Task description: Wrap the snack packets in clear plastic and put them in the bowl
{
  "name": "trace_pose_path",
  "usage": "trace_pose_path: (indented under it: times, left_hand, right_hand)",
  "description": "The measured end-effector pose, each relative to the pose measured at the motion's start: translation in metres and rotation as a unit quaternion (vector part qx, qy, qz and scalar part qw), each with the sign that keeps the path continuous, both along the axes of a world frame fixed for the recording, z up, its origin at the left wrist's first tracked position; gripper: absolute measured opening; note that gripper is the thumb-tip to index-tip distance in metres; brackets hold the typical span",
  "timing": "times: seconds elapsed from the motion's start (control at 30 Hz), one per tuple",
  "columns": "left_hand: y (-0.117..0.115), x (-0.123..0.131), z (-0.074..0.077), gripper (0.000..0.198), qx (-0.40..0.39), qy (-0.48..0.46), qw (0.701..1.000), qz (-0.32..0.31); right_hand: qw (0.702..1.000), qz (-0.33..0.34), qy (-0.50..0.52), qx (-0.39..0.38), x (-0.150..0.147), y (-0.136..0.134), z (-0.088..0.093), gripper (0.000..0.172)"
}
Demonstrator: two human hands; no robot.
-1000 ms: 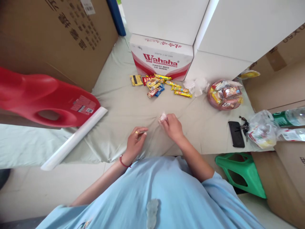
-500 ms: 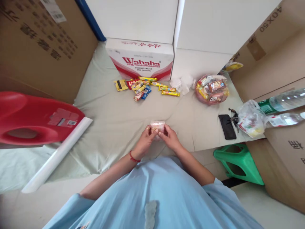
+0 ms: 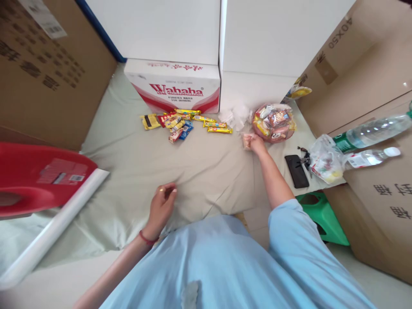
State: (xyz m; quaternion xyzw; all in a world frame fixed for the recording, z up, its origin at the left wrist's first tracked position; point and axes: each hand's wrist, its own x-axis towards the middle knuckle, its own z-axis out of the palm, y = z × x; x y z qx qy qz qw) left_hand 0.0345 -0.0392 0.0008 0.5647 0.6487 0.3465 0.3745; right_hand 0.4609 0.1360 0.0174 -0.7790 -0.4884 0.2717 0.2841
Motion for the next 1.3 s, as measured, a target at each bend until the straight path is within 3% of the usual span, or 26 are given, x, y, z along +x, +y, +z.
trace_pose_path:
  times: [0.13,0.3,0.47,0.57,0.73,0.93,1.3]
  left_hand:
    - [-0.019,-0.029,-0.010,0.034,0.090,0.135,0.987,0.010]
    - [-0.042,-0.056,-0.022,0.033,0.137,0.251,0.957,-0.035]
    - [-0.049,-0.059,-0.026,0.027,0.179,0.269,0.944,-0.066]
    - [-0.048,-0.058,-0.025,0.024,0.197,0.267,0.940,-0.080]
    - [-0.046,-0.059,-0.024,0.022,0.227,0.273,0.930,-0.090]
    - [-0.046,-0.060,-0.025,0.020,0.241,0.288,0.922,-0.095]
    - [-0.044,-0.060,-0.024,0.020,0.243,0.307,0.915,-0.101]
  right_hand:
    - [0.995,-0.030,-0.096,-0.024,-0.012,0.000,-0.006,0.023]
    - [0.973,-0.036,-0.226,-0.016,-0.024,-0.017,-0.001,0.038]
    - [0.946,-0.037,-0.323,-0.006,-0.029,-0.038,0.017,0.049]
    - [0.935,-0.043,-0.351,0.031,-0.029,-0.045,0.028,0.046]
    - [0.920,-0.050,-0.385,0.049,-0.017,-0.038,0.027,0.040]
    - [0.908,-0.056,-0.415,0.023,0.023,-0.027,0.007,0.033]
    - [0.890,-0.107,-0.442,0.020,0.148,-0.033,-0.008,0.030]
